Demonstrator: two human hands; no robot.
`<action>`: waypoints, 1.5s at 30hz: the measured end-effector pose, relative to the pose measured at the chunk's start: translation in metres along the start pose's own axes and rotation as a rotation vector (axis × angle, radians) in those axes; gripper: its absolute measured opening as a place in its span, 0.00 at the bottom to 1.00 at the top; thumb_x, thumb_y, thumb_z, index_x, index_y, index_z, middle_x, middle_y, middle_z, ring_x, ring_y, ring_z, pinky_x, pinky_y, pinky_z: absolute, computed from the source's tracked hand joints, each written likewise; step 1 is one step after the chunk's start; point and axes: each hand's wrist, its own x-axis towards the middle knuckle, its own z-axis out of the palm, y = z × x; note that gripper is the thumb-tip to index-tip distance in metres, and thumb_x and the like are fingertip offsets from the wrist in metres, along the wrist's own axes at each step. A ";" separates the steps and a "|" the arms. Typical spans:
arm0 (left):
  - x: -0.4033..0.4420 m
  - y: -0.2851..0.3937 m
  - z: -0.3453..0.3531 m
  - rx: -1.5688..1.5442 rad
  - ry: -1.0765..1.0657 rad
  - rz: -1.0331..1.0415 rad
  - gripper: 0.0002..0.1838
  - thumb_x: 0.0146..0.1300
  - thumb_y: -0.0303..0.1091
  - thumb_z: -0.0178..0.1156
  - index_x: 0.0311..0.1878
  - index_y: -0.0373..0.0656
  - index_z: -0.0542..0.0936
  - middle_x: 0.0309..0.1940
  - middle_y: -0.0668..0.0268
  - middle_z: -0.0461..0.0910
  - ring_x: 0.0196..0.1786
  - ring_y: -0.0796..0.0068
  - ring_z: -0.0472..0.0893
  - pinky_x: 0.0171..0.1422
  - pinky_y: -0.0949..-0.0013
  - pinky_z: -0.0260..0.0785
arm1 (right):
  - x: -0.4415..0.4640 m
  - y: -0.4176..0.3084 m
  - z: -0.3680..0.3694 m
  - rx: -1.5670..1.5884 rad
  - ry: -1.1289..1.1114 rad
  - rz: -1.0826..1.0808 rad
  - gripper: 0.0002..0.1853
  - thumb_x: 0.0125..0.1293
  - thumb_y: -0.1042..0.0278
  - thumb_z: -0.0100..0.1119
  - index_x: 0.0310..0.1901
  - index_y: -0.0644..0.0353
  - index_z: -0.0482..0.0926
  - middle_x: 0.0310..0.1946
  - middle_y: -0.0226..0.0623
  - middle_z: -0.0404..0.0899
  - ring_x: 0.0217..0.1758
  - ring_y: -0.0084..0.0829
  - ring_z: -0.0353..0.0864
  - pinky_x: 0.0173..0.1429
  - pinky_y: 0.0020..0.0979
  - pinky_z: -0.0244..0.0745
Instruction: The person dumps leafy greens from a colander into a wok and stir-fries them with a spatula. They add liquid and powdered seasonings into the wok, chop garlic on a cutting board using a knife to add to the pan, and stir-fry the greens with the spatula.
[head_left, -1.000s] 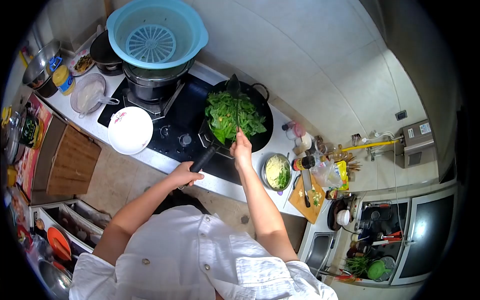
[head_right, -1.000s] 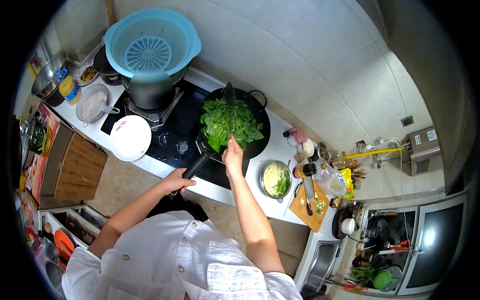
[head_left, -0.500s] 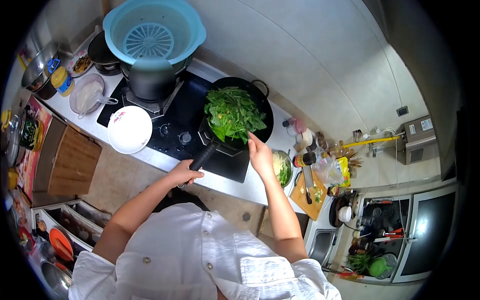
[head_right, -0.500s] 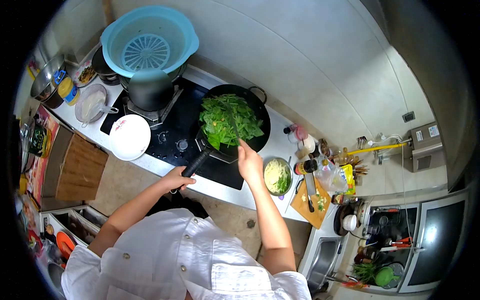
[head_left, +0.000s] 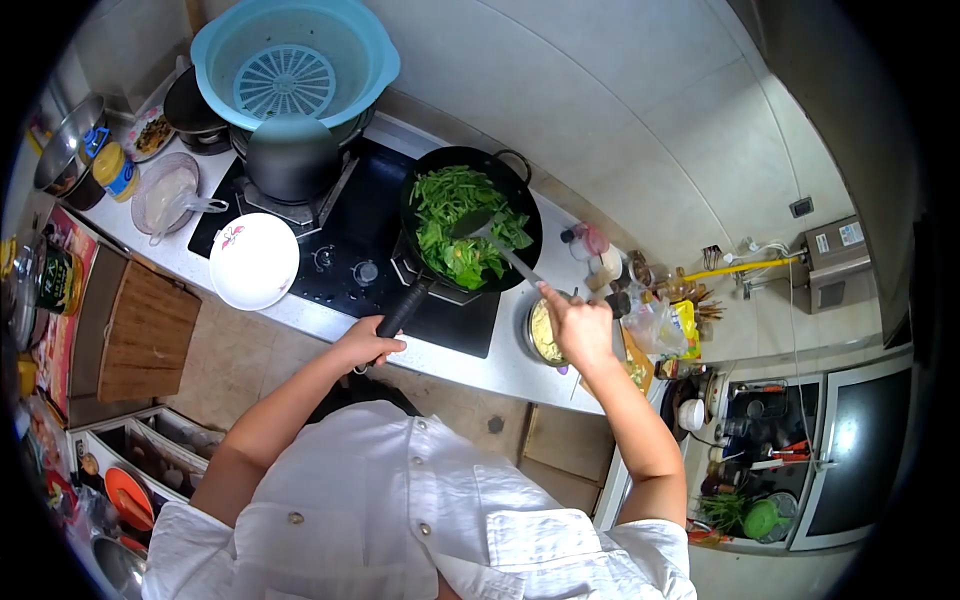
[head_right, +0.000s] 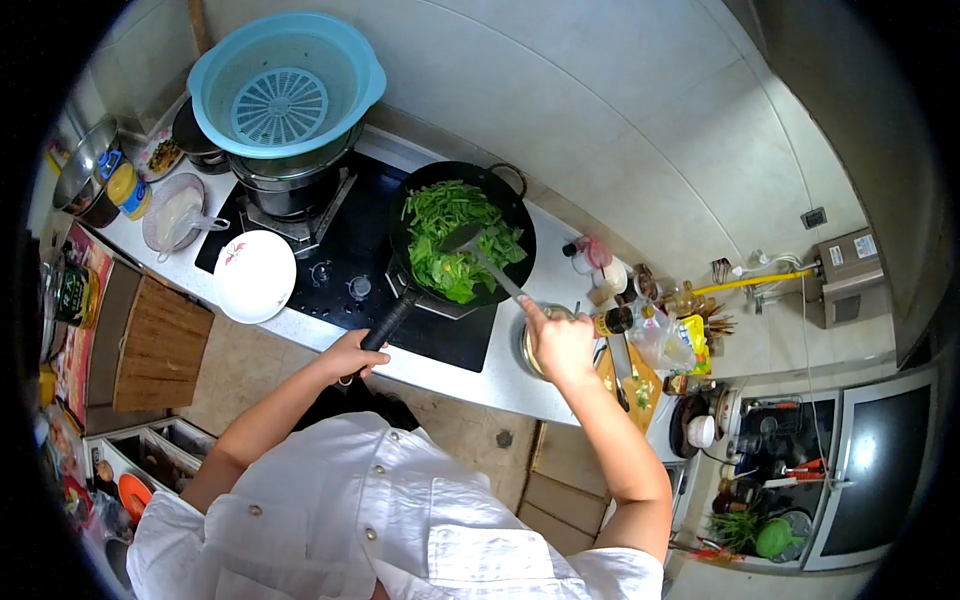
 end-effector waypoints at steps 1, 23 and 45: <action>0.000 -0.001 0.000 0.000 -0.004 0.005 0.19 0.54 0.32 0.67 0.45 0.35 0.73 0.21 0.70 0.72 0.16 0.81 0.69 0.21 0.75 0.60 | 0.003 0.001 -0.010 0.058 -0.023 0.056 0.19 0.64 0.64 0.52 0.57 0.44 0.77 0.20 0.39 0.78 0.19 0.38 0.78 0.37 0.40 0.73; 0.000 0.001 -0.001 0.021 -0.008 -0.003 0.18 0.54 0.32 0.66 0.45 0.34 0.73 0.21 0.69 0.71 0.16 0.81 0.69 0.22 0.75 0.61 | -0.017 0.004 -0.075 0.346 -0.225 0.223 0.14 0.65 0.60 0.53 0.48 0.49 0.83 0.25 0.48 0.80 0.31 0.45 0.82 0.39 0.43 0.76; -0.002 0.005 -0.002 0.044 -0.019 -0.018 0.17 0.56 0.31 0.65 0.45 0.35 0.72 0.22 0.70 0.70 0.17 0.81 0.69 0.22 0.75 0.61 | 0.030 -0.020 -0.003 0.417 -0.194 0.293 0.18 0.66 0.62 0.47 0.55 0.52 0.77 0.30 0.52 0.82 0.36 0.49 0.82 0.43 0.46 0.77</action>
